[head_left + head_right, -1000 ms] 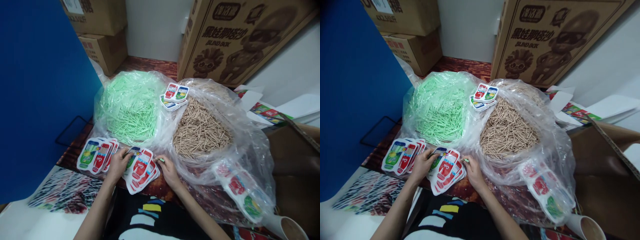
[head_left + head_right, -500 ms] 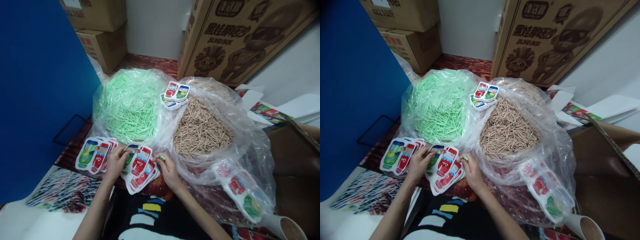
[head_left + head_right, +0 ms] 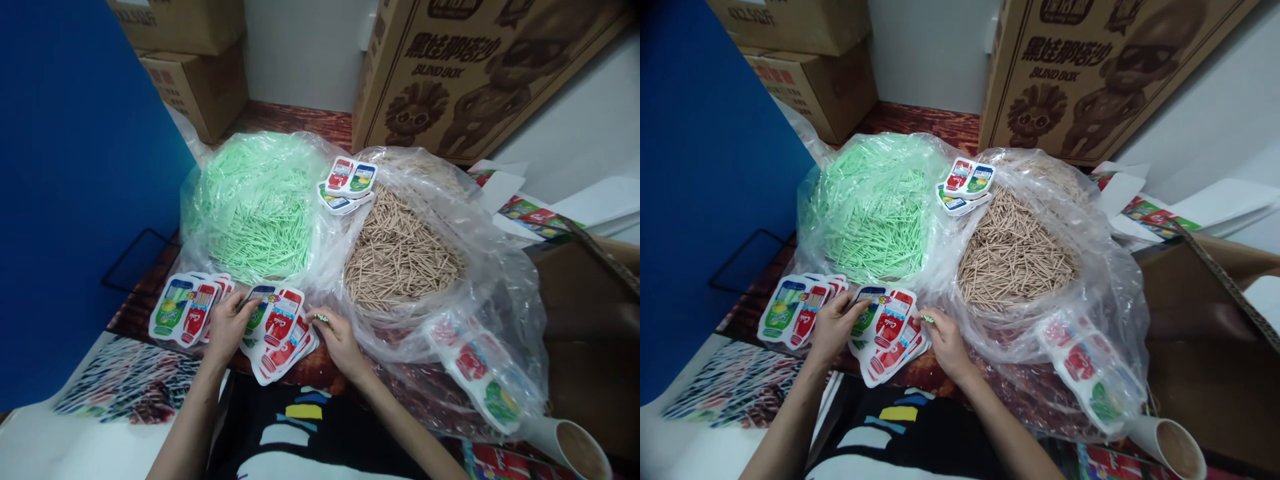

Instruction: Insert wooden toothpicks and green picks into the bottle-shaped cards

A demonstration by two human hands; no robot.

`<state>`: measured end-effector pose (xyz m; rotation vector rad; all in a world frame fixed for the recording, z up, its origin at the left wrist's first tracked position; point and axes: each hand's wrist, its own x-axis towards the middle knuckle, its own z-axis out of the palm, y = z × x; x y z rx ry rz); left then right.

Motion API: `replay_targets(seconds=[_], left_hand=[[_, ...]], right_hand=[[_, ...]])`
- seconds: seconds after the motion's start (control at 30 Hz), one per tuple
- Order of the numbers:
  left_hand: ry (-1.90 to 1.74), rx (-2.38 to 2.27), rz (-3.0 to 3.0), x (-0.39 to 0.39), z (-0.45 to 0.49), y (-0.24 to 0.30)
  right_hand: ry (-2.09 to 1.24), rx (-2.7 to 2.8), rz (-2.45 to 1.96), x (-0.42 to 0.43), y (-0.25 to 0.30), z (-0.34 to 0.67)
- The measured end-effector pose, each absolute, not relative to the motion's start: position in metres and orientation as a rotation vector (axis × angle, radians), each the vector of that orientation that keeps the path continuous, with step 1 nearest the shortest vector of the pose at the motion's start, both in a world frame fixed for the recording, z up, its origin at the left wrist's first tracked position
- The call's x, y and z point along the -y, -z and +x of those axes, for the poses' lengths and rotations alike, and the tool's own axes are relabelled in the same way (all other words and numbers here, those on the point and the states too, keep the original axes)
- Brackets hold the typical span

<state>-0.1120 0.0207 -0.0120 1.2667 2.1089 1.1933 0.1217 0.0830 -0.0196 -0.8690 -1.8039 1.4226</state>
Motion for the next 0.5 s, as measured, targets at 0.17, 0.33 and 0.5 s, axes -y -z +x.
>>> replay_targets(seconds=[0.17,0.33,0.5], left_hand=[[-1.191,-2.097,1.185,-0.02,-0.112,0.011],[-1.209,-2.094,1.145,-0.02,-0.111,0.008],[-1.263,-2.038,1.026,-0.021,-0.111,0.005]], right_hand=[[-1.515,1.7,-0.986,-0.08,0.032,0.124],[-1.569,1.645,-1.004,-0.078,0.035,0.126],[-1.556,1.674,-0.97,-0.08,0.029,0.127]])
